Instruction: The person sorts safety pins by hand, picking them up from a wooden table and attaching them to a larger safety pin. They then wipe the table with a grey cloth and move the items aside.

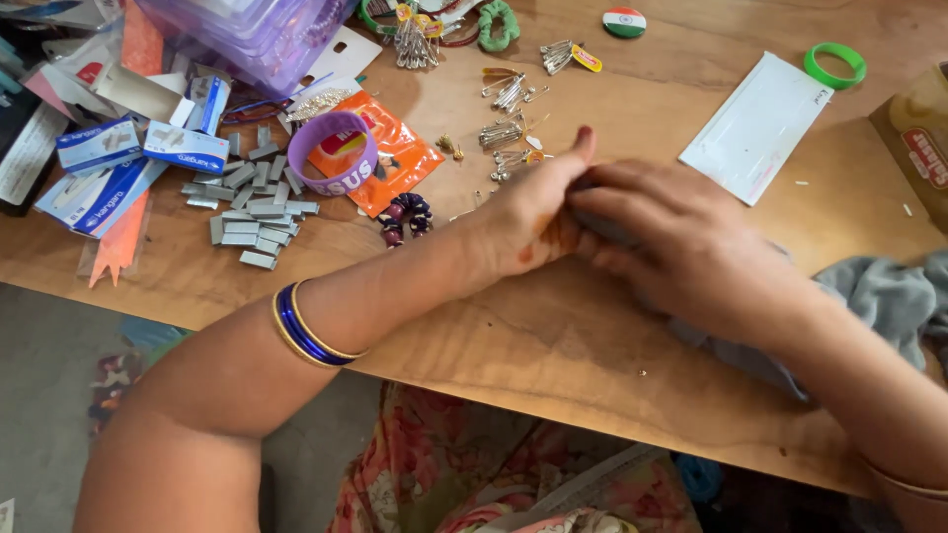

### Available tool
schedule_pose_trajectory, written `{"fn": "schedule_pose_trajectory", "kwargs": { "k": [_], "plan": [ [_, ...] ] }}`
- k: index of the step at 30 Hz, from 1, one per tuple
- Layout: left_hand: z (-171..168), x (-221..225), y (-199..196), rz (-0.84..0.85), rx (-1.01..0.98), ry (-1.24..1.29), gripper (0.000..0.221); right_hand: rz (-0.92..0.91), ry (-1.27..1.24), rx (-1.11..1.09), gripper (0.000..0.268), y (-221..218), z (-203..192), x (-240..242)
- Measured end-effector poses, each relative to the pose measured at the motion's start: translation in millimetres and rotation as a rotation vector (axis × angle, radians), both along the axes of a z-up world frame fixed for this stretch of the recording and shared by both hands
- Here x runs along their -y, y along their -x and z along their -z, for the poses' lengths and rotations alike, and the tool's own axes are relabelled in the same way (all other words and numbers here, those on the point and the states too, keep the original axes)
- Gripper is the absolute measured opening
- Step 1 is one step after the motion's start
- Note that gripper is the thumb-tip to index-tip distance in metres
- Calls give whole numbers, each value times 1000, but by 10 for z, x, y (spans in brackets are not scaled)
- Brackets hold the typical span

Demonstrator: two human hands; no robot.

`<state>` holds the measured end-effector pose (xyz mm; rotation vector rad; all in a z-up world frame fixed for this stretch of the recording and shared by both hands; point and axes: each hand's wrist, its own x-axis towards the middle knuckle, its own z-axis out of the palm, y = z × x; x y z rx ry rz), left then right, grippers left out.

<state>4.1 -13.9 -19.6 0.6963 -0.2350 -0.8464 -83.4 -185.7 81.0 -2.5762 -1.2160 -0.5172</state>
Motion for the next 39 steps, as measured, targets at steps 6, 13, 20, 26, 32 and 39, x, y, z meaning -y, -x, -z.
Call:
{"fn": "schedule_pose_trajectory", "kwargs": {
  "k": [6, 13, 20, 26, 32, 39],
  "plan": [
    [29, -45, -124, -57, -24, -1, 65, -90, 40, 14, 58, -45, -23, 9],
    [-113, -38, 32, 113, 85, -117, 68, 127, -66, 100, 34, -82, 58, 269],
    [-60, -8, 121, 161, 76, -32, 62, 233, 28, 88, 27, -121, 274, 271],
    [-17, 48, 102, 96, -8, -2, 59, 197, 75, 215, 59, -87, 187, 103],
    [-9, -17, 1, 43, 1, 48, 70, 53, 3, 97, 55, 9, 236, -77],
    [-48, 42, 58, 132, 27, -139, 79, 124, -35, 91, 22, -60, 231, 86]
  ]
}}
